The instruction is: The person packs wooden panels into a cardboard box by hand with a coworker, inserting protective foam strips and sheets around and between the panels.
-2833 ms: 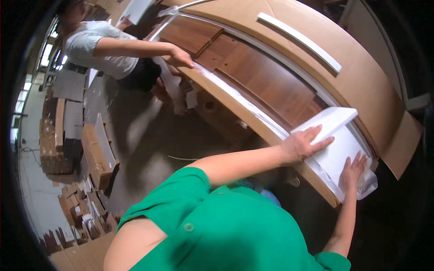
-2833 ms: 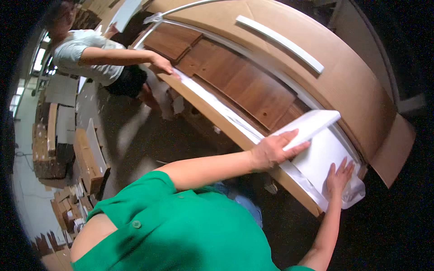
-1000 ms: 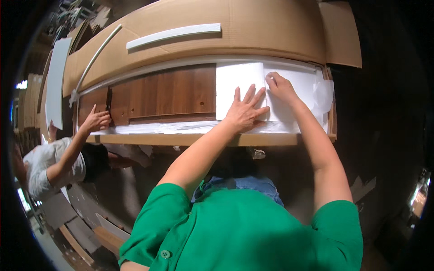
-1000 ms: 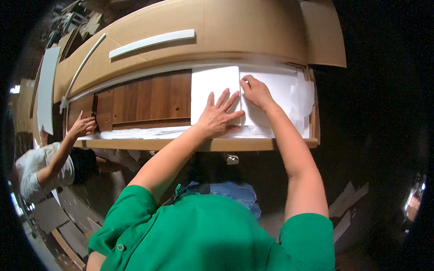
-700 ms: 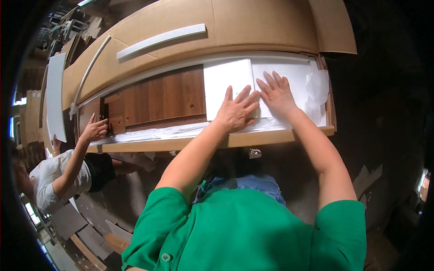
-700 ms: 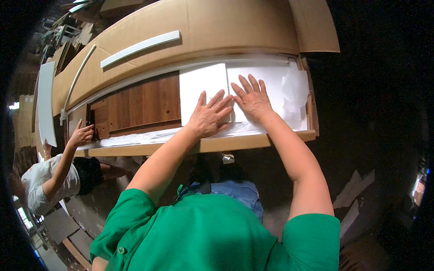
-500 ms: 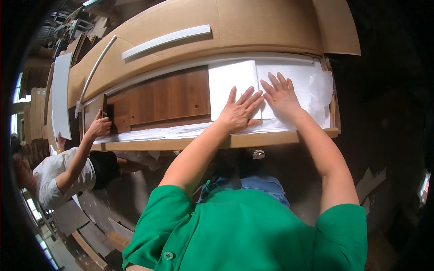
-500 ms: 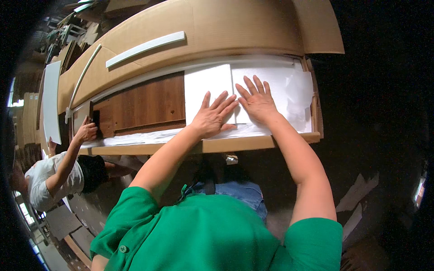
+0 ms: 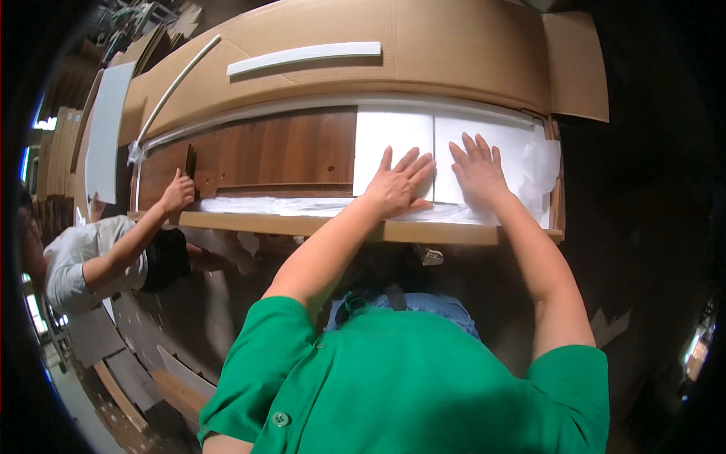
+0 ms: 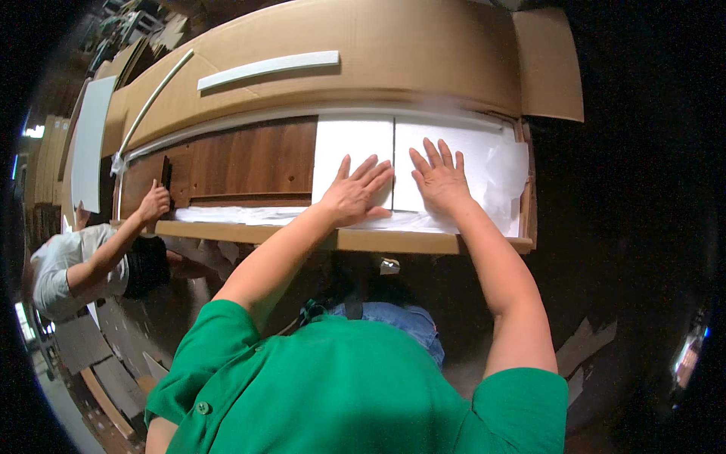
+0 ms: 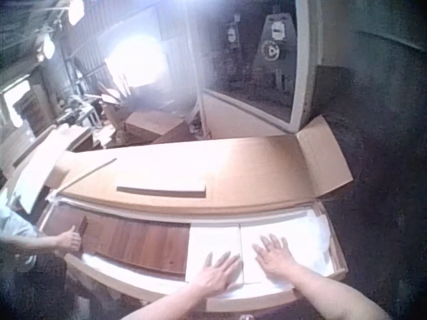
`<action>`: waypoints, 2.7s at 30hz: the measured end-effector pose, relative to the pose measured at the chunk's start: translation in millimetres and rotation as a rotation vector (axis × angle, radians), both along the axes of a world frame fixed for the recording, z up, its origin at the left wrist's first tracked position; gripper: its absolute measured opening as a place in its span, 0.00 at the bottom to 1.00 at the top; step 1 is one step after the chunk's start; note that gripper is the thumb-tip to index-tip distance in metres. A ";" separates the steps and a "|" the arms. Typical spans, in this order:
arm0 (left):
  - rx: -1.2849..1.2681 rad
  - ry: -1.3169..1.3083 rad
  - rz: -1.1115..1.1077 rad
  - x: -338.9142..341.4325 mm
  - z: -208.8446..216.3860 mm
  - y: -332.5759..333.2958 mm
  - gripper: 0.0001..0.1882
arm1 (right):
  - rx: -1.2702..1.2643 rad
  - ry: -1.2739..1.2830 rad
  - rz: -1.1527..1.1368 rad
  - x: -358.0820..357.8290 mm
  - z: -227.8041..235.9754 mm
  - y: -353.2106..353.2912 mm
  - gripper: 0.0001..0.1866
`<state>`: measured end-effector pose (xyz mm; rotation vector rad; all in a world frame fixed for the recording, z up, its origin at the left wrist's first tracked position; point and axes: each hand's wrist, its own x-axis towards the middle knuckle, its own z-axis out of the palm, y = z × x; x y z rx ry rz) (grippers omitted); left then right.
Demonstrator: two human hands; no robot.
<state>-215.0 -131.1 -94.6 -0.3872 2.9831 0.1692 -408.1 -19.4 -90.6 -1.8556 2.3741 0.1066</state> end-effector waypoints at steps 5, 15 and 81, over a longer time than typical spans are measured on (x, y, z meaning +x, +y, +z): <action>0.472 0.431 0.207 7.1 13.3 -12.6 0.36 | 0.002 -0.146 -0.030 -6.2 4.7 -23.2 0.26; 0.193 -0.030 0.354 58.8 19.3 -34.4 0.48 | -0.079 -0.047 0.171 54.0 -8.7 -65.5 0.30; -0.161 0.294 0.851 394.9 36.3 -242.6 0.35 | -0.294 0.208 0.081 60.1 23.4 -304.5 0.21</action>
